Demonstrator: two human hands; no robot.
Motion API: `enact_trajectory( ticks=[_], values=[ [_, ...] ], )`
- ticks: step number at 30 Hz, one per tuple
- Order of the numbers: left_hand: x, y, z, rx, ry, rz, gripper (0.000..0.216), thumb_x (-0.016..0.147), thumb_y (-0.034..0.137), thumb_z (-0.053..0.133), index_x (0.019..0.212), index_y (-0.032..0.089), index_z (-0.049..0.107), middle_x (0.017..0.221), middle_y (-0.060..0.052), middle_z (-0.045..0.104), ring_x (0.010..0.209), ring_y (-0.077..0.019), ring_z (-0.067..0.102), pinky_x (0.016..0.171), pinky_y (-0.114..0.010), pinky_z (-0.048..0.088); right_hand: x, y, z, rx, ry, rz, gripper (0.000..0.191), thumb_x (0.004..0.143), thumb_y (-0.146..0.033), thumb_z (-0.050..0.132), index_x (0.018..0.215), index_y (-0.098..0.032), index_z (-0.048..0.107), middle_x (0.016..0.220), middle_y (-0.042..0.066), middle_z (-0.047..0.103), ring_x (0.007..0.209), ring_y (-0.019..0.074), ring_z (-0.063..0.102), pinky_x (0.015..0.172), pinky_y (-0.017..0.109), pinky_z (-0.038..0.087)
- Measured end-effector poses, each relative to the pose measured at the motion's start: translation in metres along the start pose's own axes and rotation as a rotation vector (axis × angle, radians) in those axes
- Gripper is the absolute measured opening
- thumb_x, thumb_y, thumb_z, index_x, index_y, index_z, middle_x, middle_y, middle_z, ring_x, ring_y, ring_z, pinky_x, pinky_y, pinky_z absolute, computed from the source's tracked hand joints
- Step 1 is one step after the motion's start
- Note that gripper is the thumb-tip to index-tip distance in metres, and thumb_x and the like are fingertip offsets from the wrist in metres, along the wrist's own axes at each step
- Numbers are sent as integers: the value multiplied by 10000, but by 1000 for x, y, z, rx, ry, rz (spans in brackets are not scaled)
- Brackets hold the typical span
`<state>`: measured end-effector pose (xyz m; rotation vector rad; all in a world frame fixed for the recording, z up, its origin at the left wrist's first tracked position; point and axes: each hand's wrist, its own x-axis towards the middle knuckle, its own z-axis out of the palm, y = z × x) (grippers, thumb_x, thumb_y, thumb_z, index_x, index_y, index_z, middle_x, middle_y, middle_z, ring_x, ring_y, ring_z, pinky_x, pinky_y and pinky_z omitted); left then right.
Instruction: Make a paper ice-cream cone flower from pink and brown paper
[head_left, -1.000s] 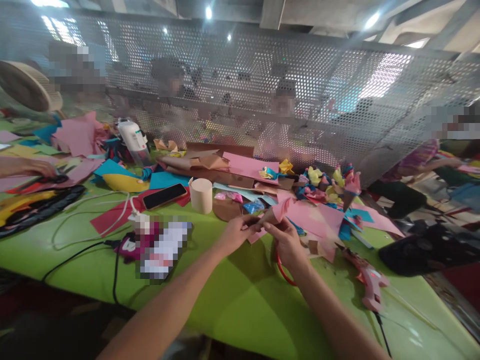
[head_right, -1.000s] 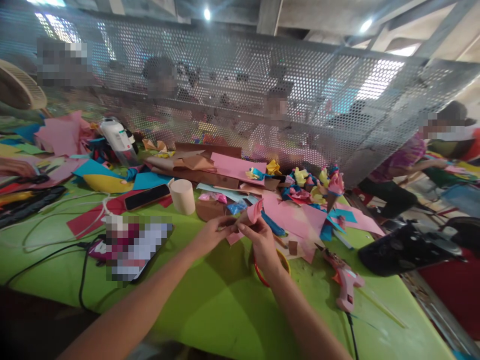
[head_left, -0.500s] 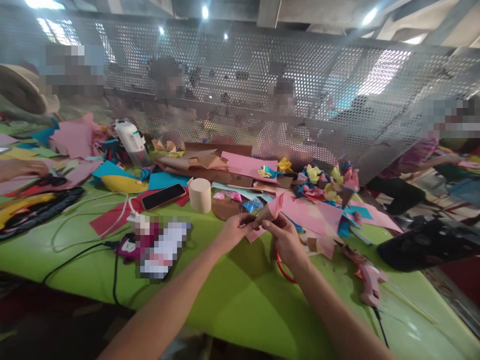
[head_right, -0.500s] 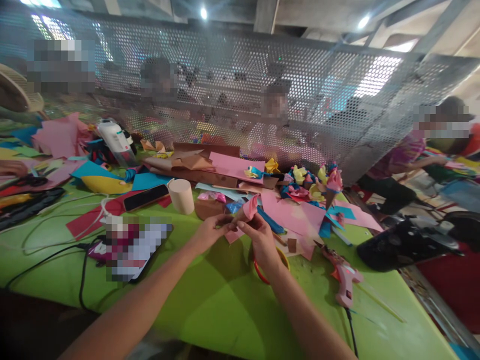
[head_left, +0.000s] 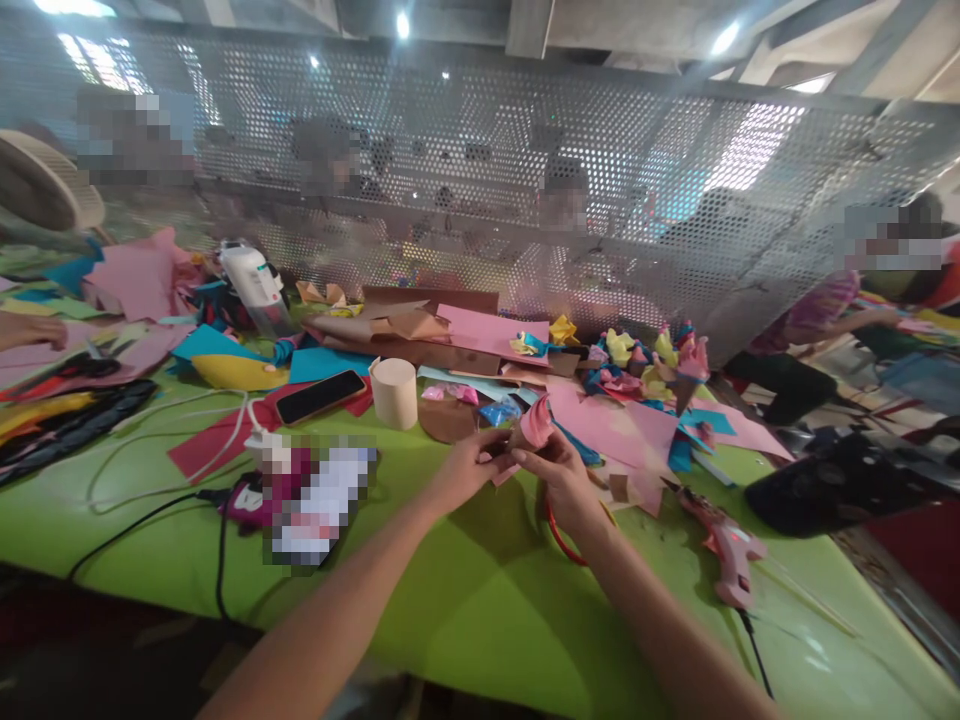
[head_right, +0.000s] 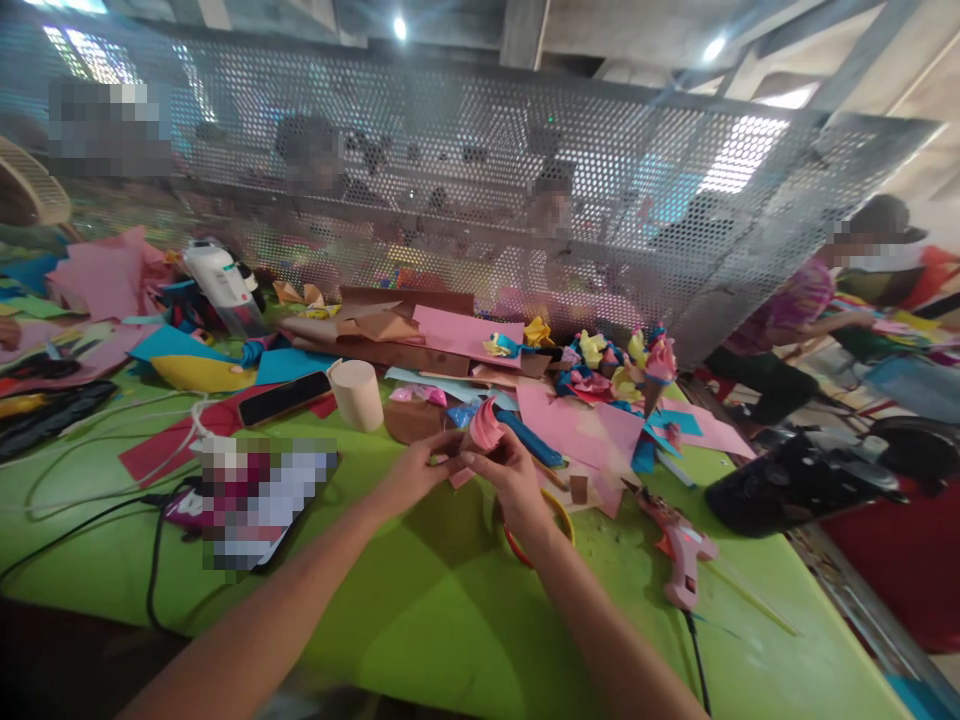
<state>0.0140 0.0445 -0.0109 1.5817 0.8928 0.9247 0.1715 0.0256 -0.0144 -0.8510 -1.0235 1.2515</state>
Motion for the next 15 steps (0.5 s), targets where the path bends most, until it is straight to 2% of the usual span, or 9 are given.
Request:
enact_trajectory(
  ticks=[3, 10, 15],
  values=[
    [1, -2, 0, -87, -30, -45, 516, 805, 479, 693, 1218, 175, 631, 1085, -88, 735, 971, -231, 672, 852, -328, 515, -1, -2, 2, 2, 4, -5, 291, 621, -251, 856, 850, -237, 677, 793, -25, 671, 741, 163, 587, 751, 296, 483],
    [1, 0, -3, -168, -77, -70, 522, 807, 517, 698, 1193, 168, 653, 1080, -85, 725, 976, -218, 655, 866, -311, 489, -3, -8, 7, 14, -12, 17, 312, 656, -333, 840, 901, -234, 672, 760, -9, 676, 668, 175, 603, 642, 304, 523],
    [1, -1, -2, -194, -33, -103, 579, 748, 534, 746, 1185, 168, 644, 1054, -79, 731, 958, -228, 661, 851, -319, 484, -2, -11, 9, -12, -21, 15, 335, 617, -338, 862, 889, -238, 694, 804, -9, 703, 710, 175, 614, 652, 287, 511]
  ],
)
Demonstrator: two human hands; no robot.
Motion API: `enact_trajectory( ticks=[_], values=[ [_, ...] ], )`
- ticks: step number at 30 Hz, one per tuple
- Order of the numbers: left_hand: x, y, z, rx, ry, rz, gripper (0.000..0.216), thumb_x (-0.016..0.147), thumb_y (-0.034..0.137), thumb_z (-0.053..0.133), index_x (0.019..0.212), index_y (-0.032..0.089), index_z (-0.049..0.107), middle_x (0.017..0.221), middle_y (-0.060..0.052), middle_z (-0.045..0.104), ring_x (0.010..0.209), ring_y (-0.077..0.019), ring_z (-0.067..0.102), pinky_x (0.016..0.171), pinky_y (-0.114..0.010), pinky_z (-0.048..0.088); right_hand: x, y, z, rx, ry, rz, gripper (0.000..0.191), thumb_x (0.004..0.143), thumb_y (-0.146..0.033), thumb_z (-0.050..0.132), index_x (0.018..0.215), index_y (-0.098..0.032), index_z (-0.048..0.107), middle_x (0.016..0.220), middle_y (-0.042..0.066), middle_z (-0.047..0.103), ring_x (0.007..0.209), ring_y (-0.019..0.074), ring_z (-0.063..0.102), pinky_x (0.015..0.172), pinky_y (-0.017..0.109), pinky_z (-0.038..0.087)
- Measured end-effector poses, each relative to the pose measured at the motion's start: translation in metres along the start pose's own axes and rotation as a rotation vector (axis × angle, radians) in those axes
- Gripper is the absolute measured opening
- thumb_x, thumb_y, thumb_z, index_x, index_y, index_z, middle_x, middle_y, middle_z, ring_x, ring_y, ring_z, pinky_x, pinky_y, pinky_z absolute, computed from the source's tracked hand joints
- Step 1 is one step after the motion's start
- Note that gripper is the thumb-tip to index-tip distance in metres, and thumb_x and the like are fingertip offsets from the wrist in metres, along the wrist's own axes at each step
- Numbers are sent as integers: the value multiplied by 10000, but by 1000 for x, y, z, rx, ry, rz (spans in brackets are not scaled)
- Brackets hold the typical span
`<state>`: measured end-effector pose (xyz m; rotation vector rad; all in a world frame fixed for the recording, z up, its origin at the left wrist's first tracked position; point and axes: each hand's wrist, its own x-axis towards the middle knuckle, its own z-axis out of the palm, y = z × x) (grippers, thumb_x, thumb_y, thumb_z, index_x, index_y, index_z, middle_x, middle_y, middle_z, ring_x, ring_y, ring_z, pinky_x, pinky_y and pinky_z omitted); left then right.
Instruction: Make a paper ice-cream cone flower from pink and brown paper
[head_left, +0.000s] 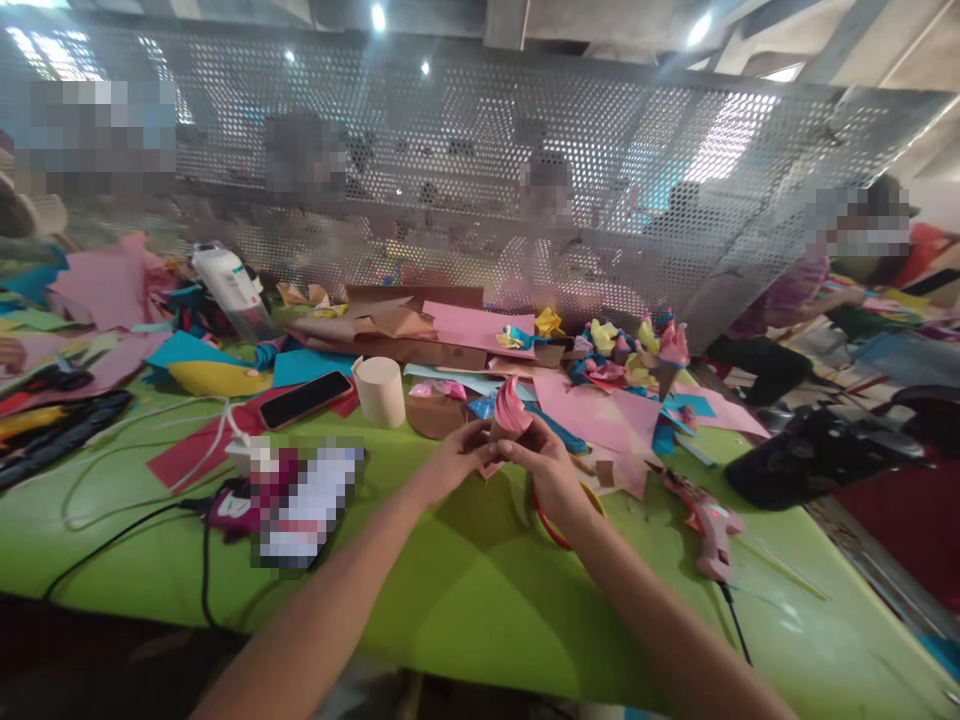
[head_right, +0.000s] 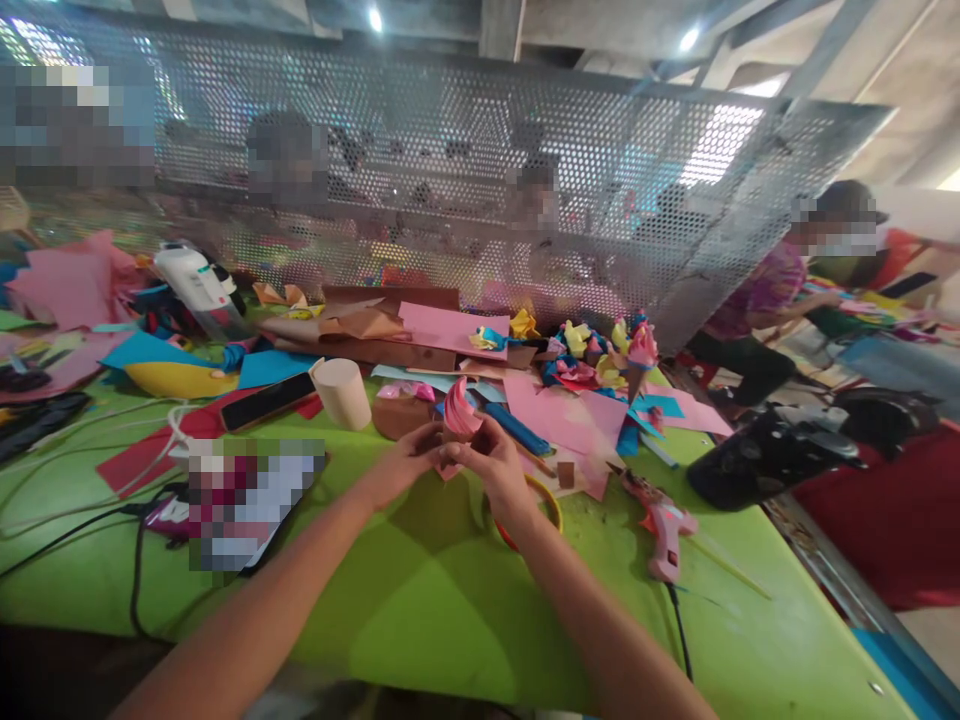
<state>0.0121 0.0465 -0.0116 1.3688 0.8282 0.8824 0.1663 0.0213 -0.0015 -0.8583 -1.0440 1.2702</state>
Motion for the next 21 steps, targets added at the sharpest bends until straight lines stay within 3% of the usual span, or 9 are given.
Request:
enact_trajectory(
  ticks=[6, 21],
  values=[
    [2, -2, -2, 42, 24, 27, 545, 765, 516, 736, 1185, 176, 659, 1166, -88, 719, 1101, -268, 635, 950, -353, 463, -1, 1, 0, -9, 38, 21, 292, 610, -357, 858, 821, -224, 705, 750, -11, 694, 696, 178, 604, 687, 306, 495],
    [5, -1, -4, 118, 59, 87, 501, 767, 518, 732, 1098, 152, 642, 1052, -98, 726, 931, -224, 661, 809, -323, 498, 3, 7, -7, -71, 12, -3, 230, 654, -325, 831, 840, -247, 723, 827, -6, 702, 768, 194, 592, 774, 318, 460]
  ],
)
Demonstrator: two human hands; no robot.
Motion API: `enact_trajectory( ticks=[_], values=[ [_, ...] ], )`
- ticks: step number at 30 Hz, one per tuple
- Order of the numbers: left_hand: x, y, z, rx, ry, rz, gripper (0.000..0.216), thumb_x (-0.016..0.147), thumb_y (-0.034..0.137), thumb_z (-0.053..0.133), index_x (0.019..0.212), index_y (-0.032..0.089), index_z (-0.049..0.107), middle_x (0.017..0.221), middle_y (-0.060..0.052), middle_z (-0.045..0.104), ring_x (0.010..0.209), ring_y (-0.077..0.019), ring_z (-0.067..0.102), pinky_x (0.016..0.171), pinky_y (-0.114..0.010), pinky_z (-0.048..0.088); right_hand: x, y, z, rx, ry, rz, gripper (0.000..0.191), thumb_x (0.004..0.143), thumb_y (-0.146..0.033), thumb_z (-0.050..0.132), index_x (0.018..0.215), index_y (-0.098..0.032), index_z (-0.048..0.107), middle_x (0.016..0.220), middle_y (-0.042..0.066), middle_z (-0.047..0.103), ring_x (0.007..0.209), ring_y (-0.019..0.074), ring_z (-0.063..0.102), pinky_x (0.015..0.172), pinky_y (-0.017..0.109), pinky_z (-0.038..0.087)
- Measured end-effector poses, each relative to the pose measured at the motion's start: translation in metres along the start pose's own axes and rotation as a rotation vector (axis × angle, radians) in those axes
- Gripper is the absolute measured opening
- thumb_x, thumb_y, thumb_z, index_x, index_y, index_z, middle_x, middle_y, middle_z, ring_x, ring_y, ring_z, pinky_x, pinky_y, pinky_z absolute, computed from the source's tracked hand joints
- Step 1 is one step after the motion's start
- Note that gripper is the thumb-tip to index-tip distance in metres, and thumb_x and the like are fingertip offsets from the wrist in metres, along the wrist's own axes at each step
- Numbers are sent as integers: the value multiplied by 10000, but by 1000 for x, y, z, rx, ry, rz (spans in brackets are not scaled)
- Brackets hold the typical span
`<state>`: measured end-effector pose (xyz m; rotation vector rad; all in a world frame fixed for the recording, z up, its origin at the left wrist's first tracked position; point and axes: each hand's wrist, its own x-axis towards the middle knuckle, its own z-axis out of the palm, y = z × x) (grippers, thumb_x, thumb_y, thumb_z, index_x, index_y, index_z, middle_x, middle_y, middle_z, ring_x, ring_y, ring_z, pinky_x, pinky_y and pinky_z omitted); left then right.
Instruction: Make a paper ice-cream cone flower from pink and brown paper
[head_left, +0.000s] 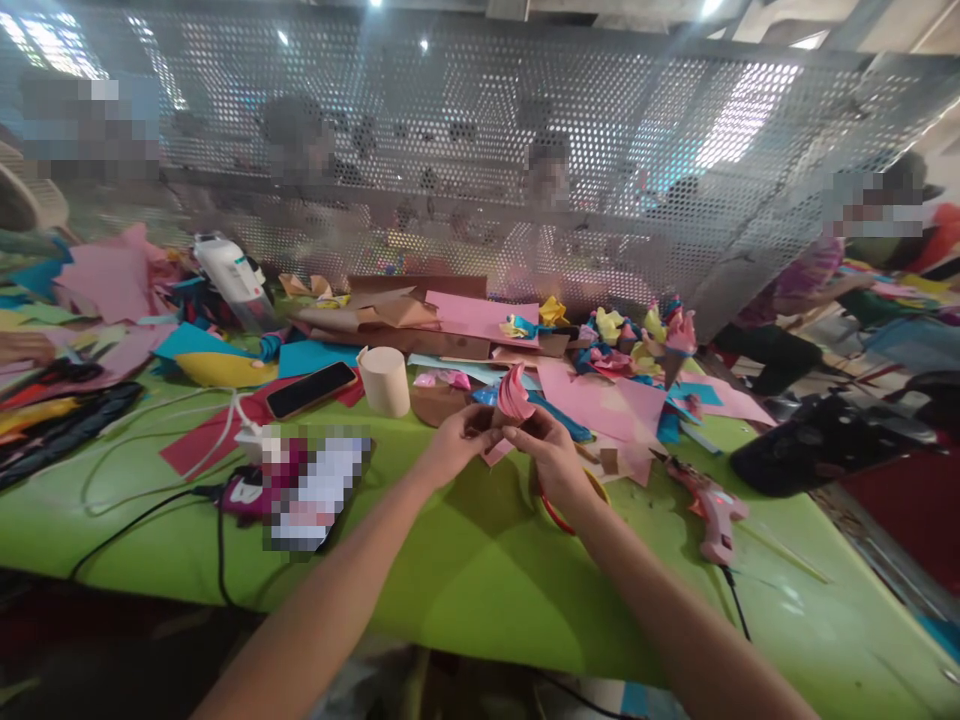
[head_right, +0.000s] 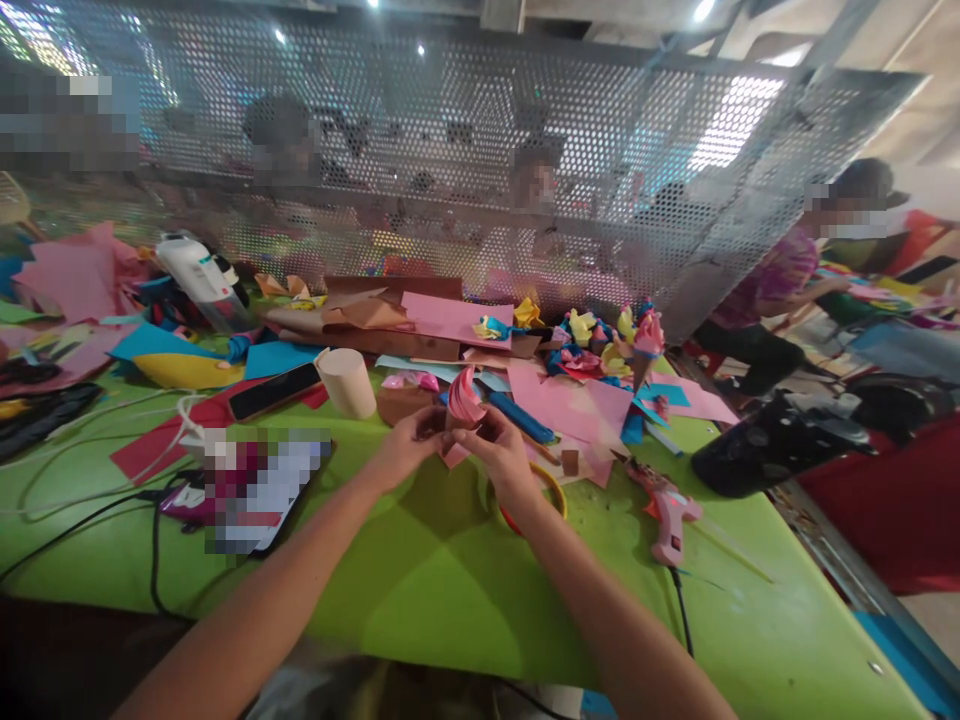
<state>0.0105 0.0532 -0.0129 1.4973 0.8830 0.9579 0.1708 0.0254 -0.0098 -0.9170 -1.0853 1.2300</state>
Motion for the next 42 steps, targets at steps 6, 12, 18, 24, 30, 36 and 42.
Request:
enact_trajectory(
  ticks=[6, 12, 18, 24, 30, 36, 42],
  values=[
    [1, -1, 0, 18, 4, 37, 444, 784, 489, 720, 1073, 159, 651, 1055, -91, 735, 963, -228, 669, 830, -322, 503, 0, 1, -1, -12, -1, -7, 244, 652, -325, 832, 860, -246, 732, 856, 2, 711, 805, 206, 600, 793, 323, 456],
    [-1, 2, 1, 60, 23, 29, 418, 754, 456, 748, 1038, 161, 666, 987, -75, 742, 936, -229, 677, 814, -321, 523, 0, 3, -1, 11, 16, -6, 246, 638, -305, 834, 855, -249, 732, 838, -6, 714, 779, 199, 600, 801, 327, 454],
    [-1, 1, 2, 39, 36, 44, 388, 741, 439, 756, 998, 162, 669, 967, -66, 739, 940, -231, 674, 839, -332, 525, 0, 2, 1, 11, 14, -13, 240, 633, -307, 839, 843, -246, 741, 845, -3, 720, 805, 198, 601, 808, 318, 451],
    [-1, -1, 3, 70, 49, 7, 413, 754, 432, 735, 1048, 154, 651, 1004, -78, 731, 910, -228, 662, 807, -331, 515, 0, -1, 3, 0, 43, 2, 281, 613, -323, 843, 859, -242, 734, 850, 0, 727, 788, 202, 605, 788, 322, 456],
    [-1, 2, 3, 42, 45, -8, 426, 737, 426, 747, 1043, 147, 647, 999, -85, 727, 901, -225, 657, 811, -334, 506, -1, -1, 4, -44, 56, 2, 299, 616, -358, 840, 860, -231, 722, 849, 8, 727, 774, 204, 603, 751, 313, 462],
    [-1, 3, 4, 25, 44, -11, 452, 690, 455, 790, 998, 149, 665, 949, -77, 735, 877, -222, 661, 803, -335, 506, -1, 3, 2, -19, 24, 0, 308, 639, -350, 842, 898, -234, 722, 855, 11, 731, 783, 209, 613, 761, 321, 460],
    [-2, -2, 5, 10, 50, 17, 407, 711, 418, 780, 989, 140, 674, 936, -75, 733, 868, -211, 655, 790, -315, 493, 0, 6, 0, -9, 19, 16, 325, 630, -366, 854, 898, -234, 727, 834, 8, 726, 763, 199, 608, 734, 309, 458]
  ],
)
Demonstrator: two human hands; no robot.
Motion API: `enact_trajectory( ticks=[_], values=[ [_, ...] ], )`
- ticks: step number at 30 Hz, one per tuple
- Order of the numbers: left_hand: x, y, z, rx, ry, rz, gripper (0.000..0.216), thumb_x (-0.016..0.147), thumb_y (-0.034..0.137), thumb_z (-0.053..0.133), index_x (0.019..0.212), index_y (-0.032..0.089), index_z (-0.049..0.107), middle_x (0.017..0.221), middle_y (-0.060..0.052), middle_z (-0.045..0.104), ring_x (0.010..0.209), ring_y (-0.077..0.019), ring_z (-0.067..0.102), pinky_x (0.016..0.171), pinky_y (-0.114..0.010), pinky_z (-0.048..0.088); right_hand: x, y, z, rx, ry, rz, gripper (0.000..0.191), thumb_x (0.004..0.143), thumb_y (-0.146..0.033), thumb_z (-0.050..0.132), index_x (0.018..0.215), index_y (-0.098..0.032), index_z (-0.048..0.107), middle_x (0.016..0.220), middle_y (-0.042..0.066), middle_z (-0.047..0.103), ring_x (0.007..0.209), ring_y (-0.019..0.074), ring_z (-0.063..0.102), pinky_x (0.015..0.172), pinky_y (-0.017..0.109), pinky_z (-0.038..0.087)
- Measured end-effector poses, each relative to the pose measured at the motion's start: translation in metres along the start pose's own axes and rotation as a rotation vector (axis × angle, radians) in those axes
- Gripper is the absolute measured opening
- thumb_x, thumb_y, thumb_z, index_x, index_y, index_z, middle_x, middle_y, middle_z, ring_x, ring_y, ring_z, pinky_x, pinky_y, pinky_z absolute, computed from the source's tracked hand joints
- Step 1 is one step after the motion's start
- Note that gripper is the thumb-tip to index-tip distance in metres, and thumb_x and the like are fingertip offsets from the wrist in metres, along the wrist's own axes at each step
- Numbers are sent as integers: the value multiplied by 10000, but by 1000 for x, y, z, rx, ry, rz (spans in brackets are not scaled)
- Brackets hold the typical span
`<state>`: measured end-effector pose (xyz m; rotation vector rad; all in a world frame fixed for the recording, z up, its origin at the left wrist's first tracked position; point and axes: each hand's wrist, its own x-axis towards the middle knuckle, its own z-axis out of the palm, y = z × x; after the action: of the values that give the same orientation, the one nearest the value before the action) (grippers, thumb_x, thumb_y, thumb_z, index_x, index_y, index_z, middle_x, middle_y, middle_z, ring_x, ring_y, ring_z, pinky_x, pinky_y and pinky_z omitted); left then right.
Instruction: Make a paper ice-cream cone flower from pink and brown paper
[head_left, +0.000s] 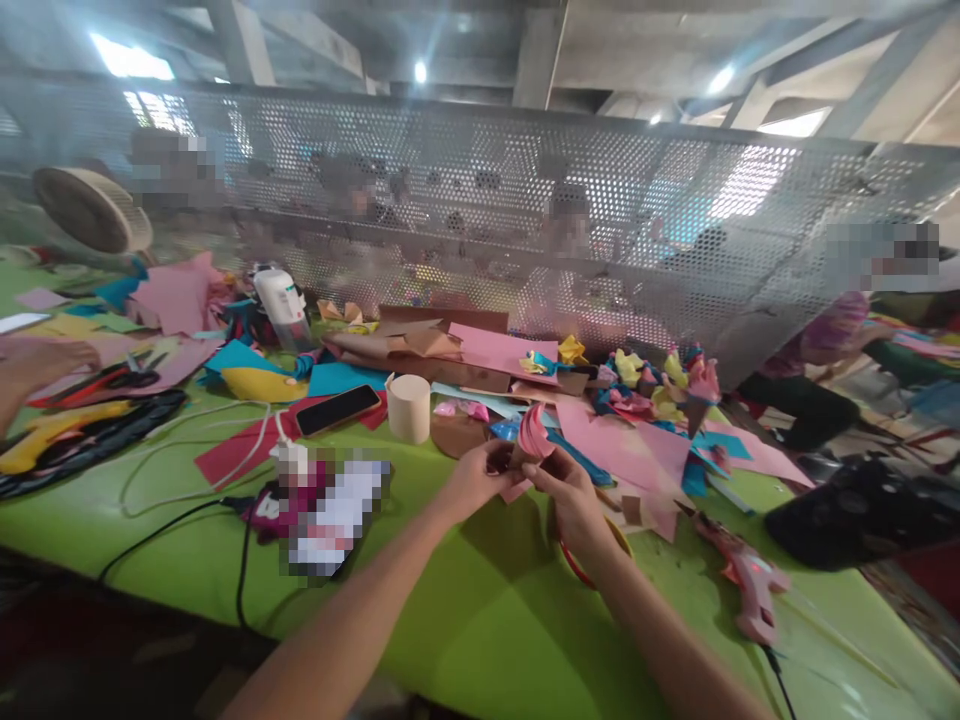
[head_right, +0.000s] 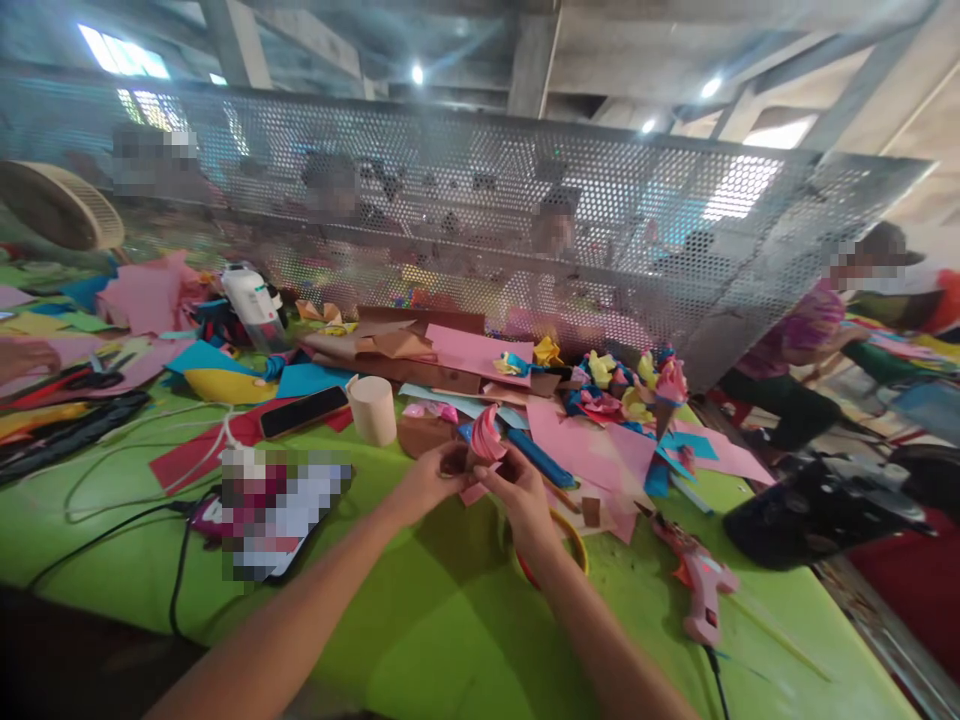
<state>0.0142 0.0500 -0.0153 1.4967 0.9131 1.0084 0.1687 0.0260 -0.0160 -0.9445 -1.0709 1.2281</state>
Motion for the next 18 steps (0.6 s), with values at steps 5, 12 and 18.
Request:
enact_trajectory(
  ticks=[5, 12, 18],
  values=[
    [1, -4, 1, 7, 7, -5, 395, 721, 360, 773, 1031, 140, 667, 982, -85, 736, 880, -211, 658, 787, -308, 491, -1, 0, 1, -15, 25, 3, 331, 627, -369, 851, 902, -227, 735, 829, 22, 733, 742, 205, 608, 722, 318, 468],
    [0, -6, 1, 137, 17, 26, 366, 731, 334, 753, 1034, 144, 677, 918, -57, 726, 805, -186, 630, 714, -278, 465, -1, 2, 0, 7, 9, 11, 346, 633, -357, 850, 941, -237, 745, 893, 37, 756, 813, 236, 651, 790, 355, 490],
    [0, -8, 0, 252, 2, 32, 359, 748, 349, 731, 1042, 151, 669, 906, -51, 733, 772, -186, 636, 693, -268, 464, -2, 1, 0, 8, 4, 30, 325, 639, -364, 849, 913, -229, 739, 872, 39, 752, 777, 230, 654, 744, 347, 505]
  ],
)
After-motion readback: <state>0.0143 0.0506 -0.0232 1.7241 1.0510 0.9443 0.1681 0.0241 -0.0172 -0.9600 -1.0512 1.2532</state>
